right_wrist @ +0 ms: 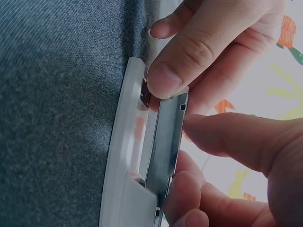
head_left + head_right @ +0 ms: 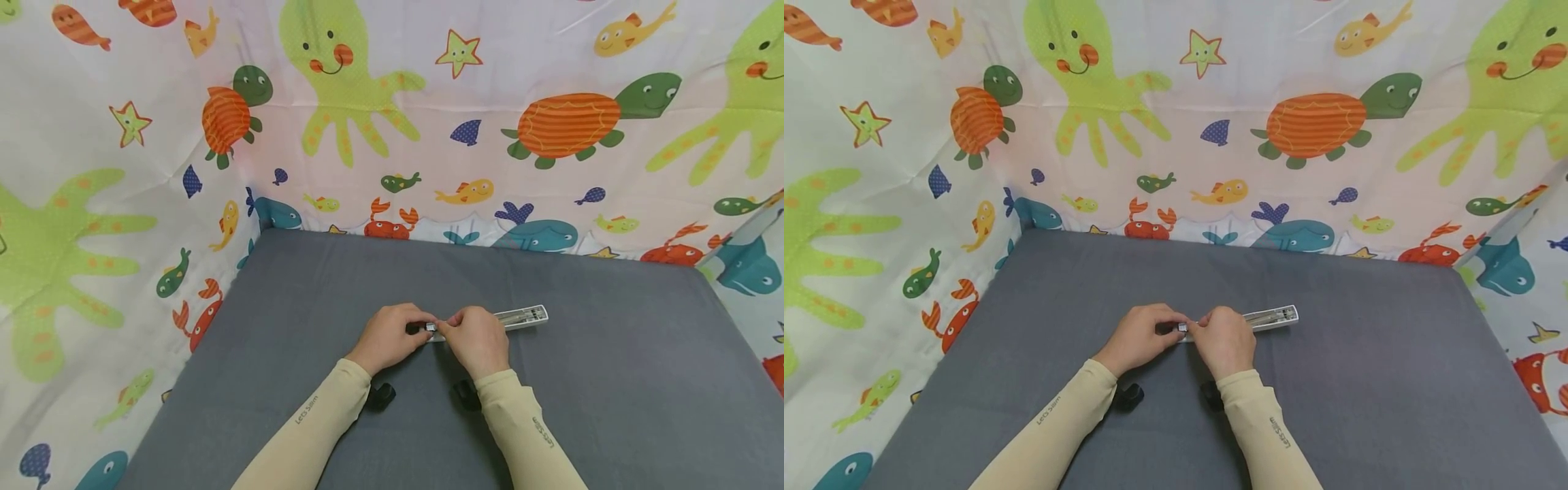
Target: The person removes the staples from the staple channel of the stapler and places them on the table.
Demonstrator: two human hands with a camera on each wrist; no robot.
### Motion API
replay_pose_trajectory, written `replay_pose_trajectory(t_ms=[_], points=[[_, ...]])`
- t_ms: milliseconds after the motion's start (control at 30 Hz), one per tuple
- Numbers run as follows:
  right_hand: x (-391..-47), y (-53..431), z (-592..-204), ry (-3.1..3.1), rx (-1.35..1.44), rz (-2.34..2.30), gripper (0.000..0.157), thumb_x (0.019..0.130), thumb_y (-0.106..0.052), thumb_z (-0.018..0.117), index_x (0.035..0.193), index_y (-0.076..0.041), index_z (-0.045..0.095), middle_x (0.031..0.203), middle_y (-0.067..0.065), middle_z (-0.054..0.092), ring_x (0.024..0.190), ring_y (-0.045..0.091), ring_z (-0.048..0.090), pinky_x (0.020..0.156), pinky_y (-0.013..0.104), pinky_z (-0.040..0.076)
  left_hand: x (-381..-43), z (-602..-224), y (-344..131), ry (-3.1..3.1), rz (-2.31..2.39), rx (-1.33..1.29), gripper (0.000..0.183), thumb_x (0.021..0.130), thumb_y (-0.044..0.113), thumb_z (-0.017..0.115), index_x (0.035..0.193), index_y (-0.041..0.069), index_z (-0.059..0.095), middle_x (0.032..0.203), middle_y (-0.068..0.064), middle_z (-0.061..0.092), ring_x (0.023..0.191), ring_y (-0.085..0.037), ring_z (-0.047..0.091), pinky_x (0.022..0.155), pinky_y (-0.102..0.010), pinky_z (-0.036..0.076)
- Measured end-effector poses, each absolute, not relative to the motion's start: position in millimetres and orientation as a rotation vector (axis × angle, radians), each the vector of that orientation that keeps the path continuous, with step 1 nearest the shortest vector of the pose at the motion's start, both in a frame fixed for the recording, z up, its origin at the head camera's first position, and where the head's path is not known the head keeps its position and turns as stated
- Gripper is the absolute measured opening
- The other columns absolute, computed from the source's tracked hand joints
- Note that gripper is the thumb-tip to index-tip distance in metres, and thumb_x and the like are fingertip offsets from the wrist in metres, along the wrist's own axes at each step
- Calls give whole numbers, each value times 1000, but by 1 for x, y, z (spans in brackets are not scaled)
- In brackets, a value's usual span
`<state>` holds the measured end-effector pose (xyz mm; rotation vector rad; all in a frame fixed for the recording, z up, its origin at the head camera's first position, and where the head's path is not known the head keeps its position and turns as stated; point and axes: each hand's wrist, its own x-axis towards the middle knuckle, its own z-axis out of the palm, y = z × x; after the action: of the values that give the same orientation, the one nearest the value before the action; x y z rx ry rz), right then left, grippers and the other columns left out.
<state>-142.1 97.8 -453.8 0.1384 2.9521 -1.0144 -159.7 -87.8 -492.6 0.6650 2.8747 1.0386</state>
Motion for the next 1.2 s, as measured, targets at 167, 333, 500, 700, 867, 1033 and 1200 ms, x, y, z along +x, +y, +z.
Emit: replay_pose_trajectory(t_ms=[167,333,500,700,867,1033,1200], points=[[-141,98,-454,2946,147,-1021,24,93,-34,84,85,-11,85,74,5,77,56,18,60,50,33,45,-158,-493,-87,2866,1053,653,24,101,27,79,124,30,82,108,11,77,92,-9,69,82,-28,57],[-142,98,-454,2964,136,-1021,24,93,-34,84,85,-12,84,74,4,76,56,18,60,50,33,45,-159,-493,-87,2873,1053,659,24,101,26,79,124,29,82,109,10,77,93,-11,70,82,-29,57],[-142,97,-456,2956,147,-1015,23,93,-34,84,86,-12,85,74,4,77,57,18,60,50,33,45,-159,-492,-87,2870,1053,659,25,100,25,80,124,29,83,108,9,78,94,-12,71,82,-29,57],[-142,96,-457,2971,157,-1009,23,93,-35,84,85,-13,84,75,4,77,58,18,61,50,33,45,-159,-493,-88,2870,1054,665,24,100,25,80,124,29,83,108,9,78,93,-13,70,81,-29,56],[-142,96,-458,2968,159,-1015,23,94,-34,82,86,-13,84,73,3,75,58,18,60,50,33,44,-159,-492,-88,2871,1048,666,25,100,25,80,125,29,82,109,10,78,93,-13,71,81,-29,56],[-142,96,-458,2960,151,-1027,24,97,-33,78,83,-14,83,69,1,72,57,18,59,50,33,42,-160,-492,-88,2873,1045,664,26,100,25,80,126,28,82,109,10,78,93,-14,71,81,-28,56],[-143,97,-458,2961,144,-1029,26,99,-32,76,82,-14,82,67,1,70,58,18,58,50,33,42,-160,-492,-87,2874,1042,660,26,100,25,81,126,27,82,109,9,78,94,-14,72,81,-28,56]])
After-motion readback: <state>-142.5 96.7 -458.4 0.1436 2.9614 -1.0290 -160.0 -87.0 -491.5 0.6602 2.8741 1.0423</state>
